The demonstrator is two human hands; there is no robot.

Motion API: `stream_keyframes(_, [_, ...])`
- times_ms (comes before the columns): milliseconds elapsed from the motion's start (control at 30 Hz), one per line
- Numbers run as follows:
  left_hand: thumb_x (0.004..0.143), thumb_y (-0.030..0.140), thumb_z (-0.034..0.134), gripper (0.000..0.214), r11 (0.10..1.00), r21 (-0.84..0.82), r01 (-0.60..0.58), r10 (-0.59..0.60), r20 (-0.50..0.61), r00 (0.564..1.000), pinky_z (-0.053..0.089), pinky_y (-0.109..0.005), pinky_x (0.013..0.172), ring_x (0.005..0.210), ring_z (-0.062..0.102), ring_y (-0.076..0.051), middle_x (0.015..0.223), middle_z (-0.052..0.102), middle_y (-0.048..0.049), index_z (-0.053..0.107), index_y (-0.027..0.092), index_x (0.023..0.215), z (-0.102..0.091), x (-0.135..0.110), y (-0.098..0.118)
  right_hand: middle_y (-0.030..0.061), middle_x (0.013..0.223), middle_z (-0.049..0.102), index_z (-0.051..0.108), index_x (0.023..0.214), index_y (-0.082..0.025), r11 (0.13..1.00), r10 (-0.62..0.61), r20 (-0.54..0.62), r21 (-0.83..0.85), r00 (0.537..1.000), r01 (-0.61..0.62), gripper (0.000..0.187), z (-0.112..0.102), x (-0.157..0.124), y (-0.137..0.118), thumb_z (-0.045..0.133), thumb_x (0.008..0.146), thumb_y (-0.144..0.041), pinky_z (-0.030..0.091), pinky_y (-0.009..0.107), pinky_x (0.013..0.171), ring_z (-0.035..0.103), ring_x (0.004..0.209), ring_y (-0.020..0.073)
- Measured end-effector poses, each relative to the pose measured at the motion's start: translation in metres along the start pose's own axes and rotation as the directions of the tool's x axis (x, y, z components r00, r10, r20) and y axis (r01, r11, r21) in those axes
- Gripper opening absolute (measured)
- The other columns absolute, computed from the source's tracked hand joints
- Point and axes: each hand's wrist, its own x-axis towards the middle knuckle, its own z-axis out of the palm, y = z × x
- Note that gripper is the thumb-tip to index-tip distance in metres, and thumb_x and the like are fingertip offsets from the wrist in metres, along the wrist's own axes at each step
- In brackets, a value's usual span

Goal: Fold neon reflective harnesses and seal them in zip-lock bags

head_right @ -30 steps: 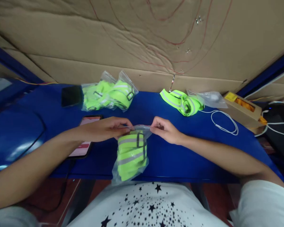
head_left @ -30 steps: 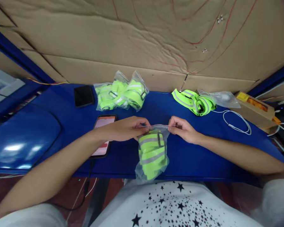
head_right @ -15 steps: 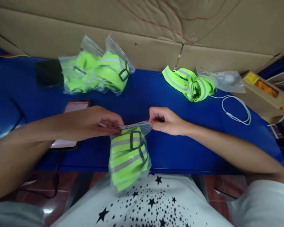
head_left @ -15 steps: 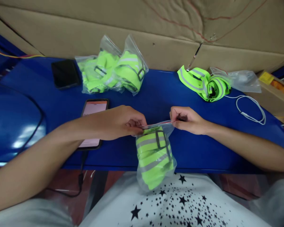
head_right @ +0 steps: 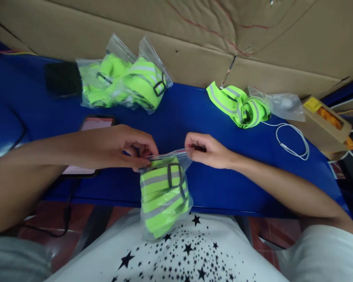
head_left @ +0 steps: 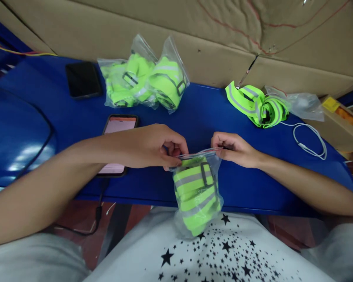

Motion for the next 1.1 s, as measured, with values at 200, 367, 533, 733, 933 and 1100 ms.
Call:
stream_keyframes(200, [0.087,0.04,0.068,0.026,0.989,-0.146,0.027,-0.011,0.106,0.994,0.046,-0.019,0.058,0.069,0.07,-0.014,0.079,0.076,-0.0013,0.076,0.022,0.103,-0.001,0.003,0.001,-0.0035,0.071,0.051,0.053,0.079,-0.017,1.0,-0.006,-0.015,0.016,1.0,0.006,0.02,0.0,-0.001,0.001,0.067,0.091,-0.026,0.033,0.021,0.056,0.045,0.063,0.0086])
stream_keyframes(367, [0.085,0.038,0.071,0.024,0.976,-0.214,0.039,-0.007,0.146,0.989,0.047,-0.019,0.062,0.066,0.07,-0.012,0.074,0.075,0.0008,0.076,0.022,0.101,-0.002,0.006,-0.001,-0.0035,0.072,0.052,0.055,0.083,-0.016,1.0,0.018,0.033,0.013,0.999,-0.018,0.02,-0.001,0.0,-0.001,0.066,0.094,-0.03,0.033,0.02,0.055,0.043,0.062,0.0076])
stream_keyframes(533, [0.087,0.039,0.07,0.025,0.966,-0.254,0.053,-0.023,0.117,0.993,0.046,-0.018,0.059,0.064,0.069,-0.012,0.073,0.075,0.0001,0.076,0.02,0.103,0.006,0.006,0.003,-0.0048,0.069,0.048,0.052,0.078,-0.017,1.0,0.007,0.034,0.009,0.999,-0.008,0.02,0.0,0.001,-0.004,0.067,0.089,-0.022,0.032,0.019,0.054,0.041,0.06,0.0066])
stream_keyframes(733, [0.087,0.038,0.07,0.027,0.952,-0.305,0.023,-0.008,0.049,0.999,0.049,-0.02,0.06,0.066,0.07,-0.013,0.081,0.077,-0.0025,0.077,0.021,0.107,0.014,0.007,0.004,-0.0027,0.074,0.055,0.056,0.084,-0.015,0.999,0.033,0.09,0.03,0.995,-0.036,0.013,0.0,0.001,-0.006,0.065,0.091,-0.022,0.036,0.018,0.057,0.046,0.064,0.0067])
stream_keyframes(933, [0.088,0.046,0.07,0.031,0.965,-0.258,0.053,-0.046,0.031,0.998,0.048,-0.02,0.057,0.063,0.067,-0.012,0.077,0.075,-0.0022,0.079,0.021,0.103,0.014,0.01,0.001,-0.0008,0.077,0.06,0.06,0.09,-0.013,0.998,0.041,0.12,0.036,0.992,-0.045,0.014,0.0,0.003,-0.008,0.068,0.091,-0.025,0.039,0.018,0.059,0.051,0.066,0.0072])
stream_keyframes(1100, [0.091,0.043,0.067,0.028,0.971,-0.238,-0.012,-0.003,-0.06,0.998,0.045,-0.02,0.057,0.063,0.063,-0.011,0.072,0.072,-0.001,0.079,0.019,0.098,0.021,0.012,0.006,-0.0023,0.074,0.059,0.061,0.087,-0.013,0.999,0.033,0.132,0.017,0.991,-0.036,0.01,0.002,0.004,-0.007,0.066,0.09,-0.021,0.037,0.018,0.058,0.049,0.064,0.0065])
